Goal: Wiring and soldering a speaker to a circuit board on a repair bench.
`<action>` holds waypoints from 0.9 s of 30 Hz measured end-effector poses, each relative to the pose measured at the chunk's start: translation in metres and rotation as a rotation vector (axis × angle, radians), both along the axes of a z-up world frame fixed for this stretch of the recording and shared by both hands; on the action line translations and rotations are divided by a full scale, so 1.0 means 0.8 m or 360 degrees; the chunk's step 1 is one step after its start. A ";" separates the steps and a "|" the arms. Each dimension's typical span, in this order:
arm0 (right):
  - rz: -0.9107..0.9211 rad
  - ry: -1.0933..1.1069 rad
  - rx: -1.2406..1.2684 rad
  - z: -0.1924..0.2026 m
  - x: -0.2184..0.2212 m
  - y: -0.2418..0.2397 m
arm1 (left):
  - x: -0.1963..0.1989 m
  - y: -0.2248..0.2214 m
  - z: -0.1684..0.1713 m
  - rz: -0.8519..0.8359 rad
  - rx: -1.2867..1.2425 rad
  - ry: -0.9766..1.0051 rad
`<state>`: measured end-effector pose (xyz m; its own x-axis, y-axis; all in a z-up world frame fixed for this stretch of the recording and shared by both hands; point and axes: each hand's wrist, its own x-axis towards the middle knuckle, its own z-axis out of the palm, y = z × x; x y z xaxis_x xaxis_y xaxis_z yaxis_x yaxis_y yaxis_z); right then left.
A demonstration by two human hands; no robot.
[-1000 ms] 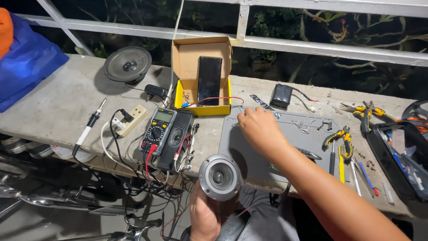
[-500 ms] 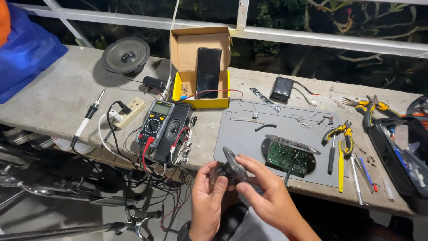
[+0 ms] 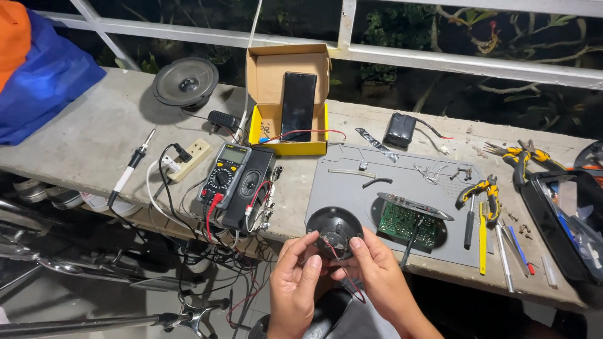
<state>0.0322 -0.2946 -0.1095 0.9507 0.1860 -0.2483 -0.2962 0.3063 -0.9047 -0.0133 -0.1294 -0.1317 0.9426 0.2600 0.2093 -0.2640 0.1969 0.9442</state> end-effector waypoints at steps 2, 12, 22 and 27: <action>0.0030 -0.0038 0.0042 -0.006 0.002 0.002 | 0.001 -0.001 -0.001 0.0006 -0.0085 0.0021; 0.0133 -0.0147 0.0152 -0.032 0.004 0.003 | -0.005 -0.002 0.004 0.0104 0.0075 0.0047; 0.0083 0.0137 0.0233 -0.031 0.000 0.010 | -0.015 -0.010 0.018 0.0283 0.0406 0.0049; 0.0162 0.0069 0.0457 -0.055 -0.002 0.006 | -0.014 -0.009 0.029 0.0502 0.0925 -0.0132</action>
